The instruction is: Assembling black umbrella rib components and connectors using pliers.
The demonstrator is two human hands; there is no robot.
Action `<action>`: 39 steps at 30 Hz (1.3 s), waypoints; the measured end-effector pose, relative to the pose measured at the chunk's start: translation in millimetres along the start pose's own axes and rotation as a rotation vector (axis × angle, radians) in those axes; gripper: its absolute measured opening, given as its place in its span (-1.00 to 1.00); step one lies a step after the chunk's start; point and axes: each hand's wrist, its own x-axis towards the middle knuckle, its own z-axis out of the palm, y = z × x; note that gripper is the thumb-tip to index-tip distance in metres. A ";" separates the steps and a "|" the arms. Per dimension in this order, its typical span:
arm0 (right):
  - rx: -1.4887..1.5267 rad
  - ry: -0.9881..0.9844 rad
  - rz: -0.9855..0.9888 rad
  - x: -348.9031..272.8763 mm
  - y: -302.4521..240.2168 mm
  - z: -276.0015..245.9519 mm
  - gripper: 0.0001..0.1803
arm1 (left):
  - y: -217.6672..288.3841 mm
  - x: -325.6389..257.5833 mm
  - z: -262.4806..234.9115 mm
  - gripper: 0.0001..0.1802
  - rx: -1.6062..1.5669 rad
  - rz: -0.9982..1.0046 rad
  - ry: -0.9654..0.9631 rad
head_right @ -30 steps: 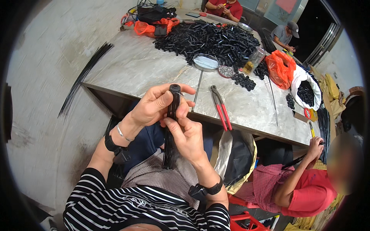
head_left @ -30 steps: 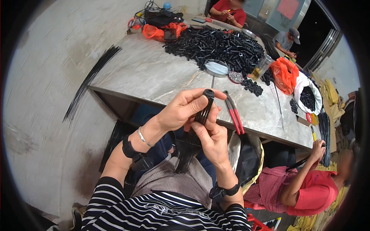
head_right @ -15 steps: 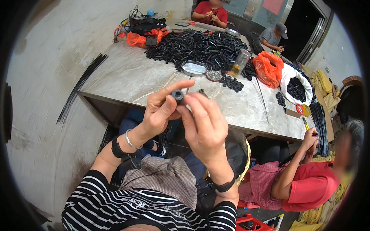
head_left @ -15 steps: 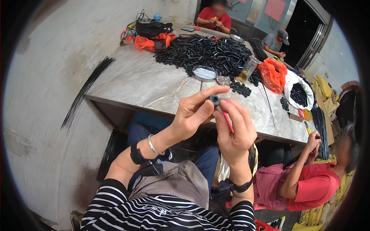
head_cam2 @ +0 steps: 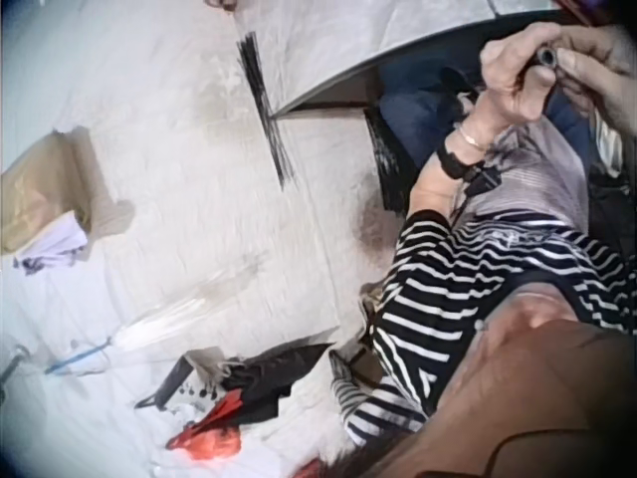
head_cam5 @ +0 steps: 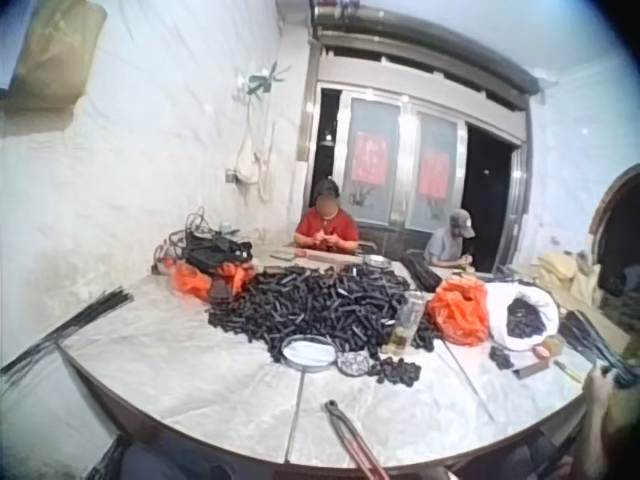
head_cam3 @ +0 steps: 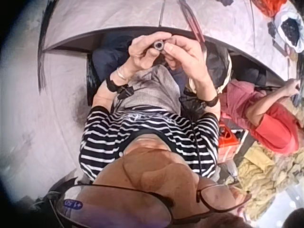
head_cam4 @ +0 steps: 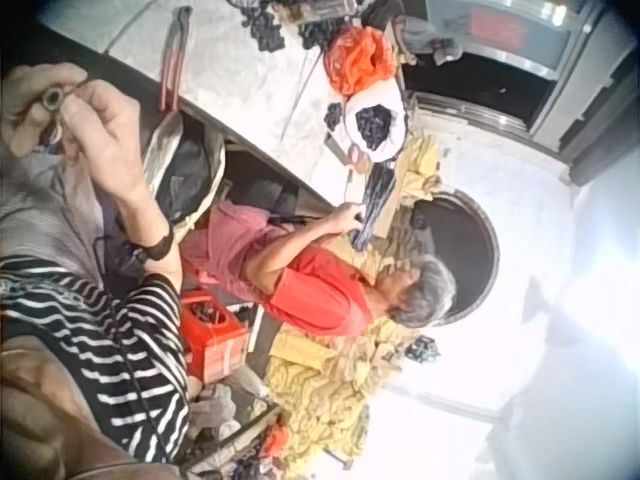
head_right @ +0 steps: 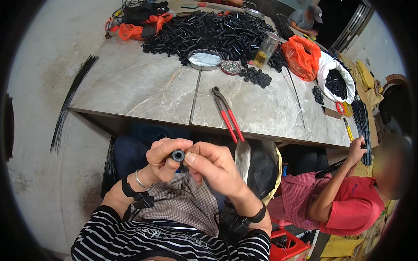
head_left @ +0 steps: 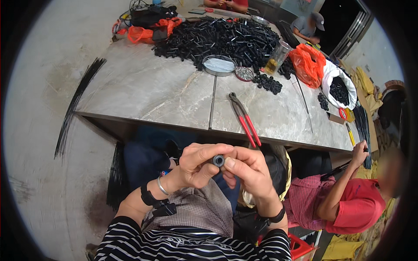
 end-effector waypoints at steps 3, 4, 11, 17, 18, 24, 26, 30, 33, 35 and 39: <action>-0.385 0.115 -0.097 23.8 2.2 -21.0 -0.75 | -8.0 -6.8 -21.0 -0.48 0.179 -0.255 -0.031; -0.894 0.234 -0.182 34.1 3.3 -37.6 -0.66 | -12.2 -8.3 -25.8 -0.44 0.130 -0.338 0.003; -1.857 0.678 -0.175 72.6 67.6 -111.3 -0.54 | -41.8 -29.8 -53.0 -0.50 -0.325 -0.595 0.102; -0.890 0.382 0.096 55.7 9.8 -87.1 -0.72 | -42.6 -19.7 -63.3 -0.60 -0.407 -0.737 0.197; -0.846 0.380 0.049 47.1 4.8 -67.4 -0.72 | -44.2 -17.3 -64.6 -0.60 -0.409 -0.736 0.183; -1.164 0.065 0.097 15.9 3.6 -16.8 -0.65 | -45.4 -20.1 -60.6 -0.41 -0.207 -0.706 0.239; -1.249 0.096 0.082 11.9 10.1 -8.1 -0.61 | -45.0 -21.8 -59.3 -0.33 -0.162 -0.727 0.228; -1.411 0.147 0.033 8.2 18.5 -3.5 -0.54 | -42.5 -24.0 -53.9 -0.27 -0.155 -0.725 0.196; -1.504 0.209 -0.033 6.5 19.1 -0.9 -0.56 | -37.4 -22.0 -50.0 -0.25 -0.105 -0.762 0.198; -1.615 0.232 -0.106 5.2 19.9 -1.1 -0.56 | -35.4 -21.8 -47.9 -0.23 -0.084 -0.782 0.220; -1.646 0.253 0.010 1.4 17.1 0.4 -0.54 | -33.8 -22.5 -45.5 -0.23 -0.069 -0.787 0.214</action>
